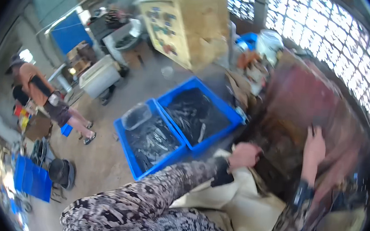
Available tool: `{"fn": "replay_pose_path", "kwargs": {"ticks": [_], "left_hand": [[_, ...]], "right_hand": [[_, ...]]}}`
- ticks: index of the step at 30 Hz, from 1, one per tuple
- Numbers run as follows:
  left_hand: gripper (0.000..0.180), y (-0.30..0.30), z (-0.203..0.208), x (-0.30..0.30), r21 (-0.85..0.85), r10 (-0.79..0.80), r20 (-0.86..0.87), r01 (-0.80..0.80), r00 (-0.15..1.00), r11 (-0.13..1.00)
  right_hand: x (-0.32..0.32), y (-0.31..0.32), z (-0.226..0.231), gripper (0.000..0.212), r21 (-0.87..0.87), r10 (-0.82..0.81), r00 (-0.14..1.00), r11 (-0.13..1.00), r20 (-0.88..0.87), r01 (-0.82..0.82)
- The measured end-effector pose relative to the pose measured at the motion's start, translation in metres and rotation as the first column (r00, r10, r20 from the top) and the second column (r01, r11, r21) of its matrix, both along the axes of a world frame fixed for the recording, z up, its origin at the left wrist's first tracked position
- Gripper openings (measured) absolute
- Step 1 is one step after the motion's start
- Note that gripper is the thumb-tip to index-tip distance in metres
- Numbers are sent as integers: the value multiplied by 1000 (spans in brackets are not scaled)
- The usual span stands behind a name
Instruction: Assembling small metal components using a workbench fixture and organizing them into blue plastic bins.
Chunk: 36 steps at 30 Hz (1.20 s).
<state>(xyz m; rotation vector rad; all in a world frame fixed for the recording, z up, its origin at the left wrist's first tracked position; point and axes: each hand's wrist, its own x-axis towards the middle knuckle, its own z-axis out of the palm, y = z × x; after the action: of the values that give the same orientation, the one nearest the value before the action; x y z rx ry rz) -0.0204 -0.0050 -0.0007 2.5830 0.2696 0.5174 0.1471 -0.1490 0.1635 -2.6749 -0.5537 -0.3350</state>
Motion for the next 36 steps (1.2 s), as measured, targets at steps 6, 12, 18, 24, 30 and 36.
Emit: {"fn": "replay_pose_path", "kwargs": {"ticks": [6, 12, 18, 24, 30, 36], "left_hand": [[24, 21, 1, 4, 69, 32, -157, -22, 987, 997], [28, 16, 13, 18, 59, -22, -258, 38, 966, 997], [30, 12, 21, 5, 77, 21, -340, 6, 940, 997], [32, 12, 21, 3, 145, -89, -342, 146, 936, 979], [18, 23, 4, -4, -122, -71, 23, 73, 997, 990], [20, 106, 1, -57, -331, 205, 527, -24, 825, 943]], "right_hand": [[39, 35, 9, 39, -54, 73, 997, 996, 1, -73], [83, 27, -9, 38, -91, 121, 988, 989, 98, -113], [87, 34, -7, 45, -160, 132, 990, 980, 54, -122], [88, 8, -20, 58, 11, 159, 975, 987, 155, -163], [23, -80, -101, 37, -192, 177, 980, 962, -92, -192], [-42, -135, -142, 31, -233, 39, 991, 970, -129, -68]]}}
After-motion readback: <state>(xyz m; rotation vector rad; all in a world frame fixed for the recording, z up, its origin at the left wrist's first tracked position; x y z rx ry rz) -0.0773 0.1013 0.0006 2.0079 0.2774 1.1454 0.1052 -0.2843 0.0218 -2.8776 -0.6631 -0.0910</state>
